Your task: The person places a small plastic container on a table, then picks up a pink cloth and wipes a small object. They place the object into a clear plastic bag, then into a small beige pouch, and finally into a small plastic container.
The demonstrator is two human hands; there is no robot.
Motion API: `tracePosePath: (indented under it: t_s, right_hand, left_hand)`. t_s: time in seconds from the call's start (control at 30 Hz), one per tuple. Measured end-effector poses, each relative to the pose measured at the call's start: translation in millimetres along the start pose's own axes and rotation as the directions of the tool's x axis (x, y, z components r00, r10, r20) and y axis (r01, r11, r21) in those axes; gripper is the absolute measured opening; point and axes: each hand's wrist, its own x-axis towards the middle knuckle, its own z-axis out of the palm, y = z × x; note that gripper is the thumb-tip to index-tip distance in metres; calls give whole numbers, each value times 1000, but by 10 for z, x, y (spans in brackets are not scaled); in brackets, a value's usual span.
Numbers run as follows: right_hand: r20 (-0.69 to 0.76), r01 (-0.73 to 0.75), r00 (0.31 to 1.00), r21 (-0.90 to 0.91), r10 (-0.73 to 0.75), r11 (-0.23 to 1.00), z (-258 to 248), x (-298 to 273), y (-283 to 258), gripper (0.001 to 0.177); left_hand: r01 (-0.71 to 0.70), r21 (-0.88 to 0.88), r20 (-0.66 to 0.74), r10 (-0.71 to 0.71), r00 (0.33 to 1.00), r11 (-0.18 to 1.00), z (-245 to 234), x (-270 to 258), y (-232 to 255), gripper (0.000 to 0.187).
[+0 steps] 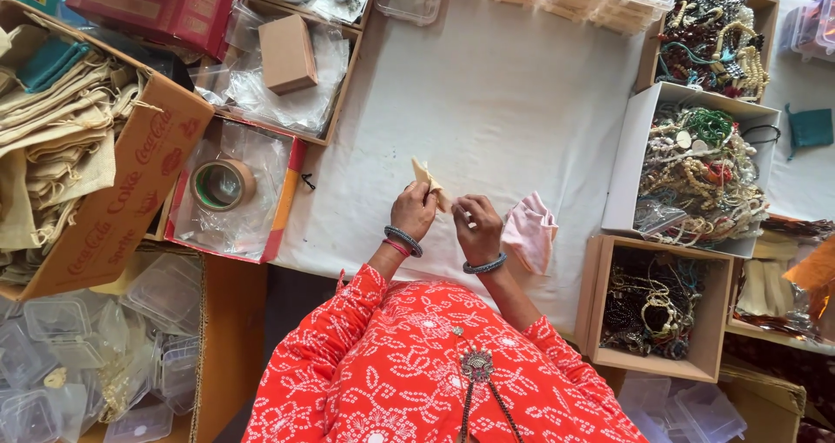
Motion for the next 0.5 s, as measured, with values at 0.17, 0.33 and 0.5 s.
tracePosePath:
  t_s: [0.17,0.33,0.5]
  right_hand:
    - [-85,-98,989,203,117,974,104,-48,144,9]
    - [-49,-137,985,351,164,926,62,-82,197,9]
    - [201,-63,977,-35,69,997,-42,2,114,9]
  left_hand:
    - [-77,-55,66,81,995,995,123,-24,-161,19]
    - [-40,-71,194,53,980,997,186,5,-323,24]
    - [139,-238,238,-81,968,961,-46,-24,-94,27]
